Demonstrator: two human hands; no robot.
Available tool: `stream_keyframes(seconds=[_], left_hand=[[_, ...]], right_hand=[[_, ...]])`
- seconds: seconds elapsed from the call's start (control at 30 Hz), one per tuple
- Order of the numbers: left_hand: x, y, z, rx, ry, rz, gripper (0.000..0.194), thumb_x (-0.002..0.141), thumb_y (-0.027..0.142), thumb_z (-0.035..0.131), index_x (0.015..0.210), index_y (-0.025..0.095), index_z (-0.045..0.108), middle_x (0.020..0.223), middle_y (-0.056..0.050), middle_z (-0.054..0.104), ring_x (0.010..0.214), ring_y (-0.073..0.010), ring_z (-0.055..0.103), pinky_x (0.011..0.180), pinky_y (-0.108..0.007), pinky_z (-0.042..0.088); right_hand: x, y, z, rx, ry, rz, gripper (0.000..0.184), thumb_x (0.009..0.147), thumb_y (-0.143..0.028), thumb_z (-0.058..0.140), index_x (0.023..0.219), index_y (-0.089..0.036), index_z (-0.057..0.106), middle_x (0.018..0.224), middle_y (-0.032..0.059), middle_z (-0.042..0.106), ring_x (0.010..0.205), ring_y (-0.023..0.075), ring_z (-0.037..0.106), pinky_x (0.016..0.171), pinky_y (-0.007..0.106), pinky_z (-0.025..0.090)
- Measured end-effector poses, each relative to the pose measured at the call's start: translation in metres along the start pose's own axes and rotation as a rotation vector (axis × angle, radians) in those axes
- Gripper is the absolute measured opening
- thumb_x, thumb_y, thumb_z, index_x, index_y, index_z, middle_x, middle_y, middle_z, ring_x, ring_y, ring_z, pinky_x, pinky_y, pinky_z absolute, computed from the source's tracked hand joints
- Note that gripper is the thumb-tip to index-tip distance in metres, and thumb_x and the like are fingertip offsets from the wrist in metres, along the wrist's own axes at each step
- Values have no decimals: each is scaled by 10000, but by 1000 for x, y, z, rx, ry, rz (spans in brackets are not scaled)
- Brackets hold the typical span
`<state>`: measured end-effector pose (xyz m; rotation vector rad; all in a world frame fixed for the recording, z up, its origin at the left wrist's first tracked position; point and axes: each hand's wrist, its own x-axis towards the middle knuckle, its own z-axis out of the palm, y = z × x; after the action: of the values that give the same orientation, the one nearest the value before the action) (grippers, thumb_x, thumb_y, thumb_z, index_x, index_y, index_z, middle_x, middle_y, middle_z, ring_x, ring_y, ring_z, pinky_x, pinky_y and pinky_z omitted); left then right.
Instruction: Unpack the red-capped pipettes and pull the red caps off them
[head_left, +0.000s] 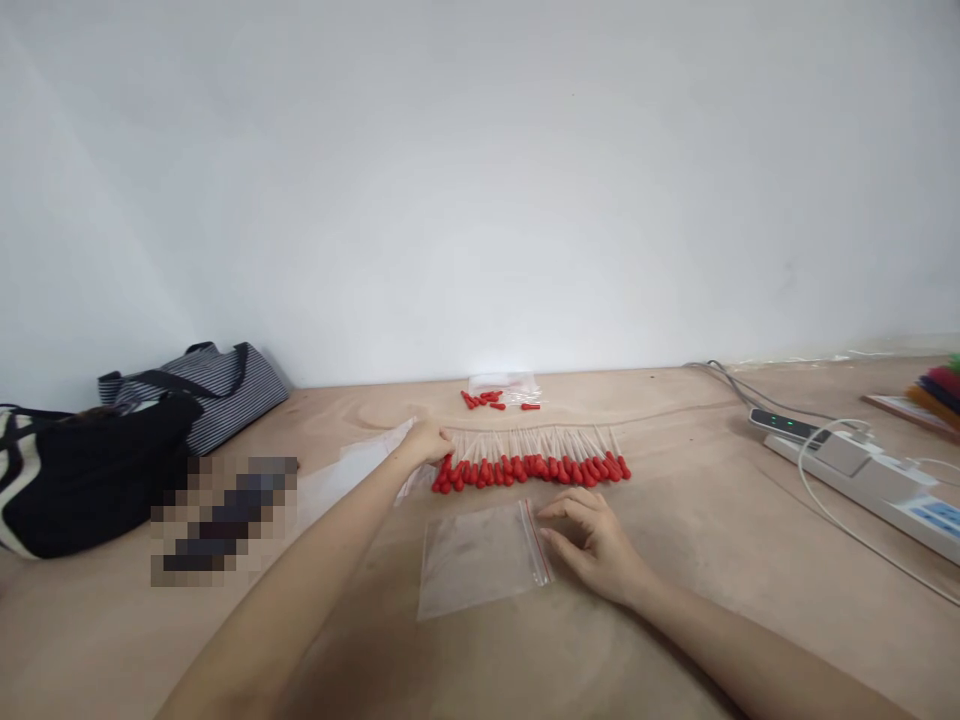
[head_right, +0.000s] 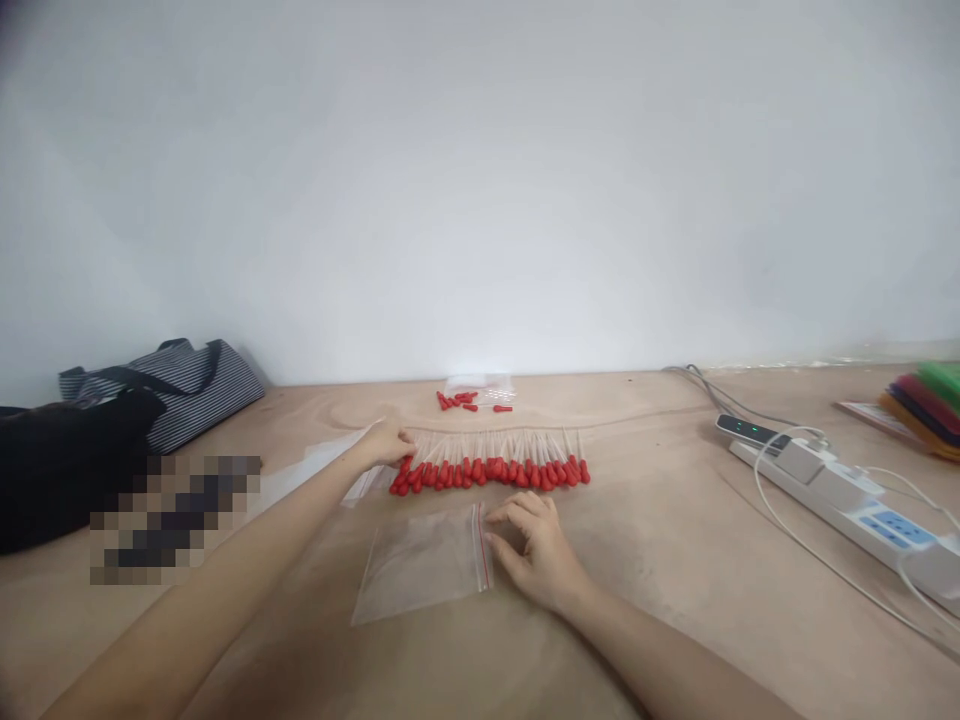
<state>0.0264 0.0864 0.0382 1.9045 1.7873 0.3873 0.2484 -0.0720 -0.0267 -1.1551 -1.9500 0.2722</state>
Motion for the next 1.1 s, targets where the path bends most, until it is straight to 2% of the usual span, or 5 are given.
stream_keyframes(seconds=[0.3,0.43,0.67,0.97,1.1], left_hand=[[-44,3,10,162,142,291,136,708,256,544,753,166,637,757,-34,644,747,-170,591,705,-264,433],[-99,-15,34,115,31,630,203,774,321,502,868,201,636,907,-40,628,867,-171,566,801,-298,426],[-129,-29,41,304,-311,716,486,858,448,341,1320,331,244,1428,-32,161,1296,-253,151,1031,-495,135],[-122,-32,34,28,-173,343,543,633,321,635,1133,187,472,1044,-63,562,905,-202,530,782,-326,425],[-117,-42,30,-24,-280,220,240,648,325,577,810,148,564,725,-11,565,682,-163,529,609,-260,412]], right_hand=[[0,-6,-2,-43,-158,49,96,758,-188,501,807,-219,577,759,8,594,752,158,508,755,360,320],[1,-2,0,-90,-189,5,285,748,-92,443,937,-245,590,802,21,594,780,161,500,746,354,318],[3,1,-1,-198,-270,-72,430,683,-52,465,968,-334,620,1056,29,528,945,195,456,792,387,299],[3,13,-3,-139,-178,4,354,701,-39,424,908,-242,627,904,41,570,861,172,496,754,355,344],[1,12,-2,-127,-168,-30,288,714,-65,449,870,-233,624,894,41,566,853,176,504,753,360,356]])
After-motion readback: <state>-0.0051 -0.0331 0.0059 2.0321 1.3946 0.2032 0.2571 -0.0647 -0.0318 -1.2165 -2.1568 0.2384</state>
